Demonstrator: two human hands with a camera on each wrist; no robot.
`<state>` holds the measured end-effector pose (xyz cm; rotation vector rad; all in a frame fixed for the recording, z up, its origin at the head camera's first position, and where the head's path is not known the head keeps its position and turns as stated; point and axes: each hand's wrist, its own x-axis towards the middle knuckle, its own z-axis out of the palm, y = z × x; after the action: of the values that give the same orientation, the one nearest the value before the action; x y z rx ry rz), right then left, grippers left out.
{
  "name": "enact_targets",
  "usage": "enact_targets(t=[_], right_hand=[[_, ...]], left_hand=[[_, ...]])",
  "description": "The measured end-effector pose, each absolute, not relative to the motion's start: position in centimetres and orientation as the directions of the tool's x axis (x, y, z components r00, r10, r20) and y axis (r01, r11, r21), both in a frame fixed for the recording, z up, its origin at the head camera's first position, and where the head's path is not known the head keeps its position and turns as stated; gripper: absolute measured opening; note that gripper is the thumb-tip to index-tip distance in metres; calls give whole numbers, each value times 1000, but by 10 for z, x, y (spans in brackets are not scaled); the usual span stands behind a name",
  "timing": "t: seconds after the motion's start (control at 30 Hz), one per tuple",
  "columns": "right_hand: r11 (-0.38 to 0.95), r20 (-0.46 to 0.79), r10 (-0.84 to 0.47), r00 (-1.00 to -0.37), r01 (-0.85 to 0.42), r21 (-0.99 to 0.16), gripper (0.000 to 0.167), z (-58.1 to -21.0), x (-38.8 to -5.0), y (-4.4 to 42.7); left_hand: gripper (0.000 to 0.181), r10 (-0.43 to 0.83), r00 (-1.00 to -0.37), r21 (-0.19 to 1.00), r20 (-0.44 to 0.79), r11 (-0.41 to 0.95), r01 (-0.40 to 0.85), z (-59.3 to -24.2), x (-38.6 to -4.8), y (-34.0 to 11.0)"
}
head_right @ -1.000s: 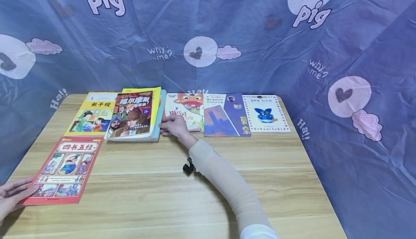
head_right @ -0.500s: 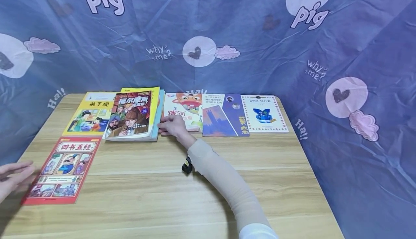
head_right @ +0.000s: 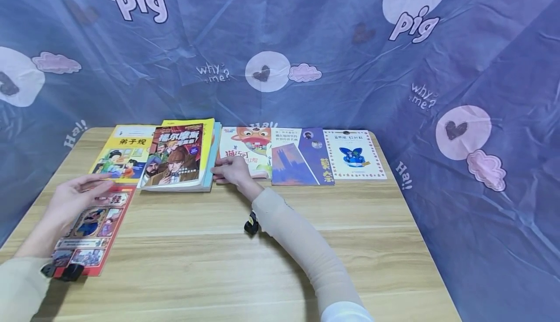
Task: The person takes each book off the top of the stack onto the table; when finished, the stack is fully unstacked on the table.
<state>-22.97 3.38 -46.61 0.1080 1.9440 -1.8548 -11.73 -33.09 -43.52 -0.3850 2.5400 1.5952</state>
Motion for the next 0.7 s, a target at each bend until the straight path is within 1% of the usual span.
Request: enact_targets(t=[0.2,0.3,0.53,0.7], right_hand=[[95,-370,-247,-896,357,-929,36,-466,-230,34],[94,-370,-251,-895,358,-929,36,-467,-230,34],[88,-376,-248,-893,365,-927,36,-470,-231,34],[87,-370,-244,-896,360,-929,35,-469,-230,34]], left_hand=[[66,-106,-969,901,-225,355,-248,-442,-148,-305],[67,-105,-968,899,-229,358,-252,-444,-158,-296],[70,-126,-958,883,-257,373,-285,-445,-172,-287],[66,-142,-961,872,-239,403,-277,-449,-179,-284]])
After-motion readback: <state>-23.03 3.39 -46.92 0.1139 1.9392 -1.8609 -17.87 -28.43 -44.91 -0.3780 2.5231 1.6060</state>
